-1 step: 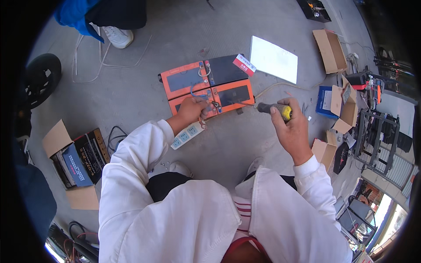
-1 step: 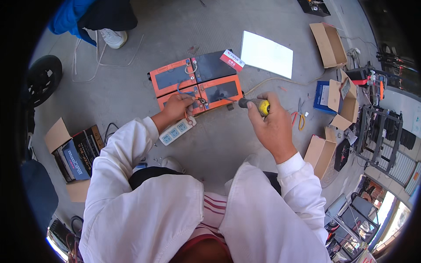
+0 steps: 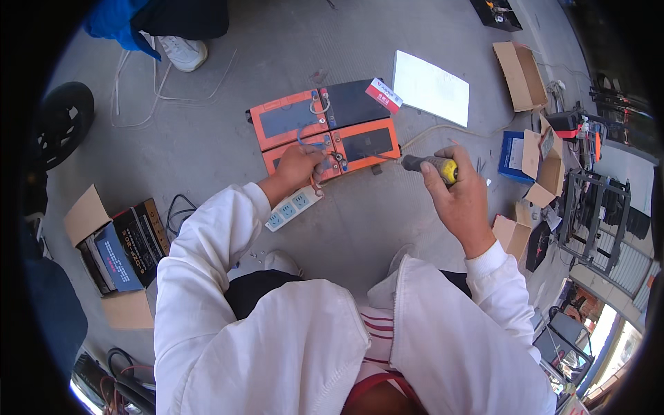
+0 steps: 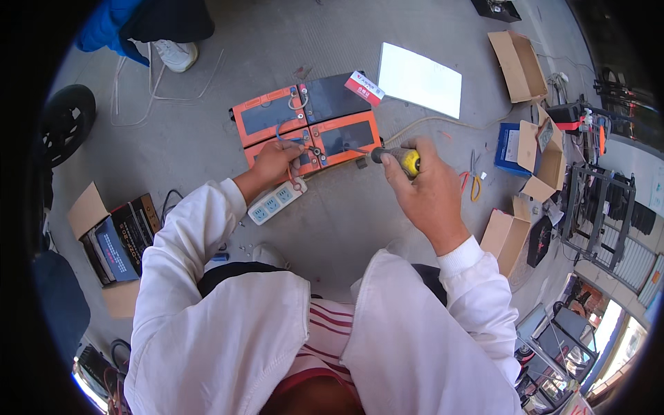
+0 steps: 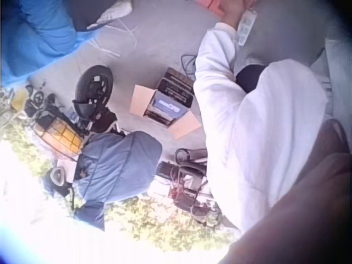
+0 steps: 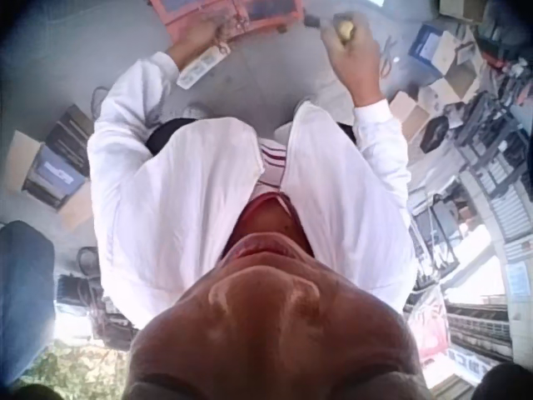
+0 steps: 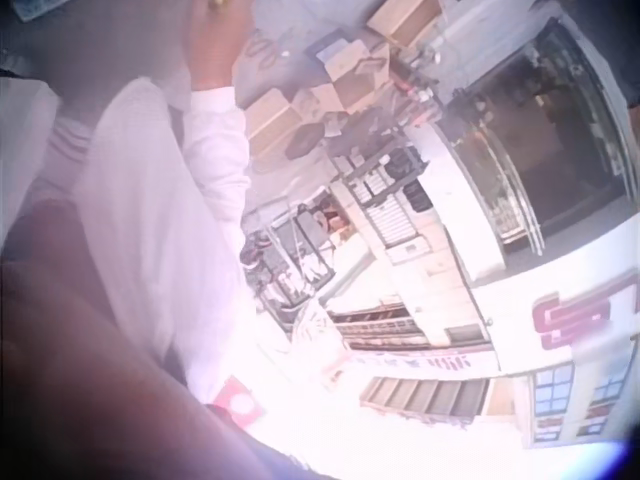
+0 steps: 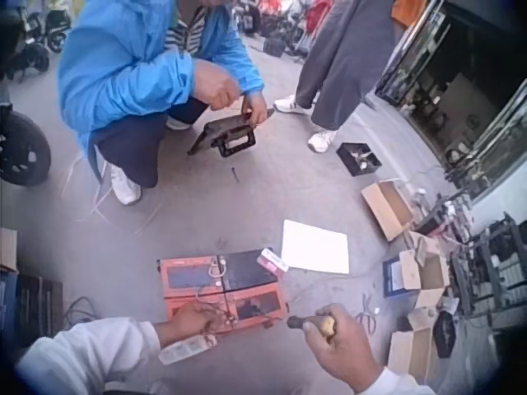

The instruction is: The person uses a screwdriver to tighten screws on an orange and black electronic device placed on the floor. Another person assists by holding a black plastic cover and handing over components.

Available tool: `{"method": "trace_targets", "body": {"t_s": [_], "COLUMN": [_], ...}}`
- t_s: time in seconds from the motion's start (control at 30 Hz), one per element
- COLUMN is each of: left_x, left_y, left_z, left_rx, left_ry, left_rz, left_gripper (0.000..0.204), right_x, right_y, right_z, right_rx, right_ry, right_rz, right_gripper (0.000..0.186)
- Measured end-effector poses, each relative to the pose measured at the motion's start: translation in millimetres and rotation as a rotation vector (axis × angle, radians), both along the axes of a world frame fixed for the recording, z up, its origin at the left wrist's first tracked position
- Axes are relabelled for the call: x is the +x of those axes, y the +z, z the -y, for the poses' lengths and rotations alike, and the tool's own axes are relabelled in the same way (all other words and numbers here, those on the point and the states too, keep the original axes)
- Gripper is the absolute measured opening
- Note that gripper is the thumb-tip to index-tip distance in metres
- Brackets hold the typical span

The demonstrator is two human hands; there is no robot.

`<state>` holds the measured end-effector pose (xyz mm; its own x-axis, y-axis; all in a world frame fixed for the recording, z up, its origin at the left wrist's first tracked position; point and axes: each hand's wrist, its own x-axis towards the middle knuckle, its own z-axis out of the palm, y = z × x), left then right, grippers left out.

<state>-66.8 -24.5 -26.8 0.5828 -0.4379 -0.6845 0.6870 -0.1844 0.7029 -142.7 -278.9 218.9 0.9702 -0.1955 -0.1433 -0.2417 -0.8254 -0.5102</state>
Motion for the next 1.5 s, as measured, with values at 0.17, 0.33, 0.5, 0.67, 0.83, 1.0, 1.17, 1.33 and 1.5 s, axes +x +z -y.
{"method": "trace_targets", "body": {"t_s": [0.17,0.33,0.5,0.67,0.83,1.0,1.17,1.33,1.5], "left_x": [1,-6,-1,-5,-5,-4,-5,-4,-5], "left_y": [7,-6,9,-4,-5,-5,-3,-5,-3], "left_z": [-3,-4,-1,1,1,-2,-1,-2,-1], "left_rx": [0.019,0.001,0.064,0.08,0.056,0.051,0.063,0.065,0.07], "left_ry": [0.075,0.134,0.045,0.073,0.074,0.038,0.045,0.024,0.062], "left_rz": [0.078,0.121,0.126,0.129,0.147,0.165,0.148,0.173,0.155], "left_gripper": [0.028,0.027,0.027,0.027,0.027,0.027,0.027,0.027,0.03], "right_x": [1,-14,-18,-22,-18,-17,-14,-9,-4], "right_y": [0,-10,-13,-16,-19,-17,-15,-10,4], "right_z": [-16,-17,-12,-6,-9,-11,-12,-18,-34], "right_rx": [-0.129,-0.022,0.012,0.006,0.018,0.018,0.058,0.039,0.02], "right_ry": [0.2,0.292,0.257,0.224,0.192,0.163,0.073,0.328,0.438], "right_rz": [0.153,0.236,0.184,0.187,0.184,0.156,0.129,0.18,0.139], "right_gripper": [0.036,0.037,0.037,0.037,0.037,0.036,0.032,0.033,0.032]}}
